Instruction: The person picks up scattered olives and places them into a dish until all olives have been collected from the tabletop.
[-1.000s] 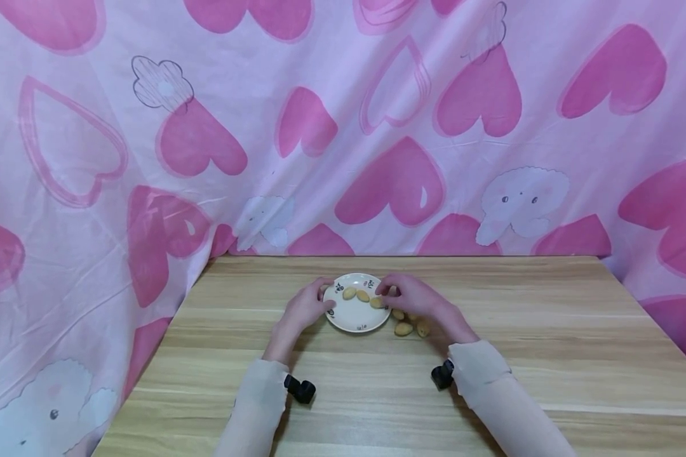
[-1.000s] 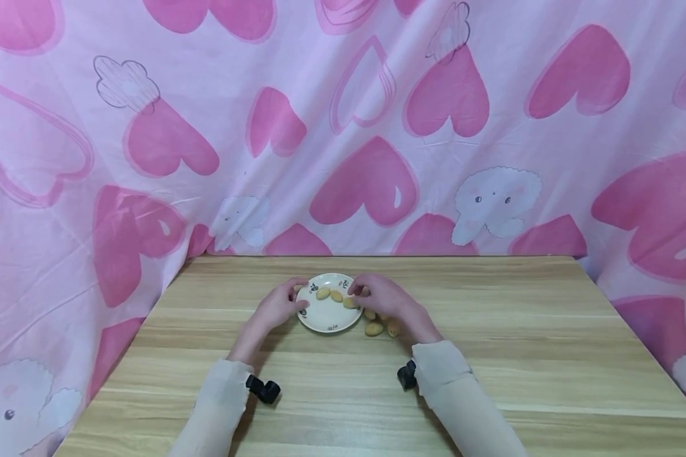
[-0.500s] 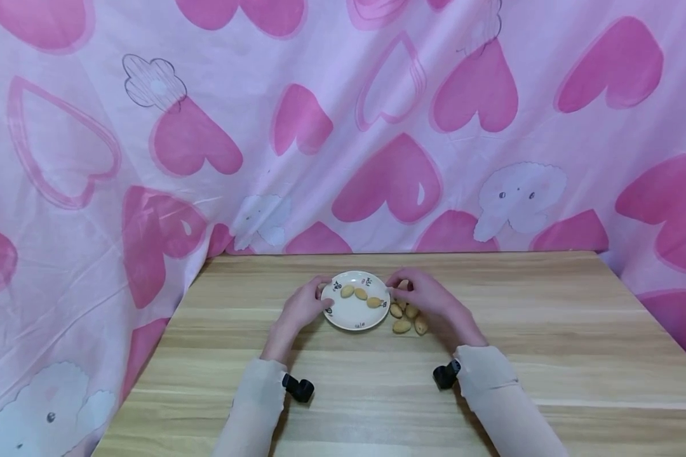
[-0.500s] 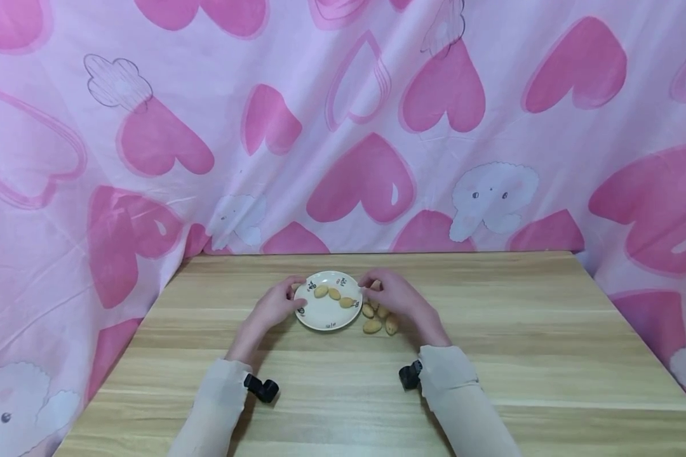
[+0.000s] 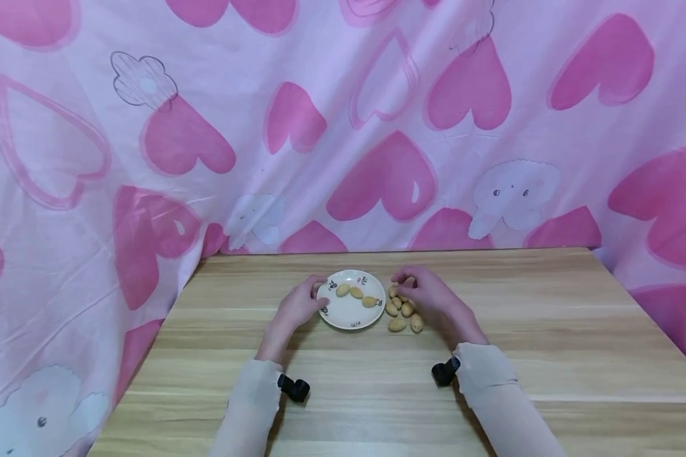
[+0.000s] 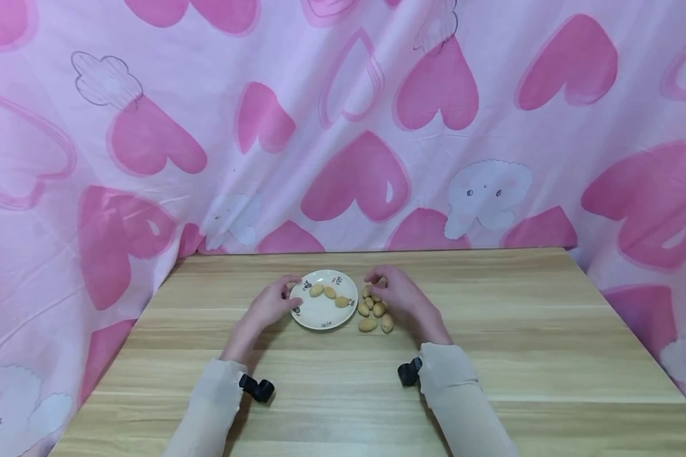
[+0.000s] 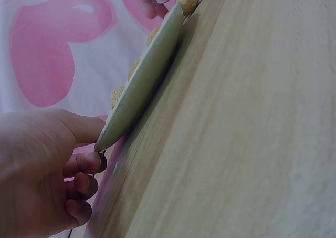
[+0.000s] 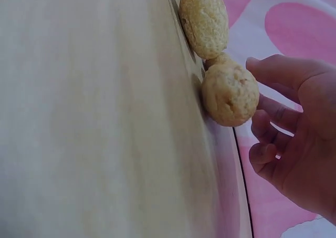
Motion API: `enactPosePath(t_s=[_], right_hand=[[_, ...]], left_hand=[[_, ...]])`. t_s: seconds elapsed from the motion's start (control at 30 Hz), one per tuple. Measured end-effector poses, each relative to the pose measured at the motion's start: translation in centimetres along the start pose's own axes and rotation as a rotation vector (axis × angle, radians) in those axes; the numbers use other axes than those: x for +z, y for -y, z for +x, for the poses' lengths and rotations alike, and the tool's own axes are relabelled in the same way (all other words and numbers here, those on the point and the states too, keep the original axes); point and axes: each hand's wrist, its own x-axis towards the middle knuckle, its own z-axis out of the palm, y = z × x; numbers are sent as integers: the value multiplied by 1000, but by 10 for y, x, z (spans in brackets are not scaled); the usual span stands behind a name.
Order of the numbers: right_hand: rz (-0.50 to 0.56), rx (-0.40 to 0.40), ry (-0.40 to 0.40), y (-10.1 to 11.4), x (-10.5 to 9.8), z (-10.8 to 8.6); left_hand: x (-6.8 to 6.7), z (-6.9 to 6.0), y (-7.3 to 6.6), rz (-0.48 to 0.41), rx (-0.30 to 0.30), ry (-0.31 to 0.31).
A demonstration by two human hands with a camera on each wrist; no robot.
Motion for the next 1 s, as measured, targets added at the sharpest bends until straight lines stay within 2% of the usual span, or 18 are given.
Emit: enactPosePath(t_s=[0.3,0.63,1.0], right_hand=[[-39,16,31,2,1,6],[-62,-44,41,1,5,12],[-68,5,24,0,9,15]], left_hand=[[-2,-1,-2,-2,-3,-4],[-4,-2,-3,6,-21,-4],[-4,-2,-2,4,4,-5]])
